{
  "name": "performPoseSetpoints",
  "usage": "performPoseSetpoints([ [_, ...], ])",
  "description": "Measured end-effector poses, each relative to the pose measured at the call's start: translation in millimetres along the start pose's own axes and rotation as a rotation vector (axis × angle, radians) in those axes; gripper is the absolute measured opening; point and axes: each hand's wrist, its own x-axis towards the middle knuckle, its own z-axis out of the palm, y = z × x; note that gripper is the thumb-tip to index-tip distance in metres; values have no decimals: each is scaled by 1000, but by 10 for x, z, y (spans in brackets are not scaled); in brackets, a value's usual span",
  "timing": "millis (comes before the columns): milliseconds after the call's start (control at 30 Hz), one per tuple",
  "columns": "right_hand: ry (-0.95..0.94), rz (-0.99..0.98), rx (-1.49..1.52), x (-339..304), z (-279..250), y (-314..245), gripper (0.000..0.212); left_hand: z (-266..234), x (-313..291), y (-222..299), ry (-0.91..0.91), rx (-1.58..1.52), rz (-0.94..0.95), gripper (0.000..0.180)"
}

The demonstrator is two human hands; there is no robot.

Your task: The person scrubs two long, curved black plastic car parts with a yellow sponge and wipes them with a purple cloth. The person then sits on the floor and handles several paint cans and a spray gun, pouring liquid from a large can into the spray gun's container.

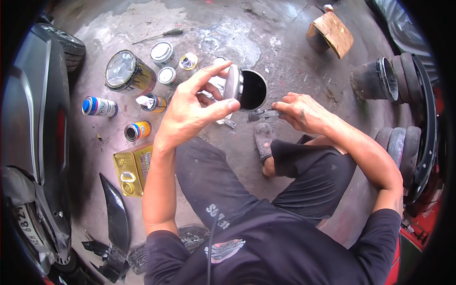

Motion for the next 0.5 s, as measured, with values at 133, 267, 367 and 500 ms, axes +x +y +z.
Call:
performPoseSetpoints([
  [133, 42, -35, 40, 15, 6, -3, 36, -24, -25, -63, 29, -146, -17, 73],
  [267, 36, -39, 46, 21, 16, 12, 36, 19, -28, -80, 62, -125, 7, 73],
  [367, 32, -33, 44, 15, 21, 10, 35, 70, -45, -43, 77, -135, -48, 71],
  [500, 16, -28, 15, 11, 15, 14, 35, 176, -17, -76, 140, 154, 103, 69],
])
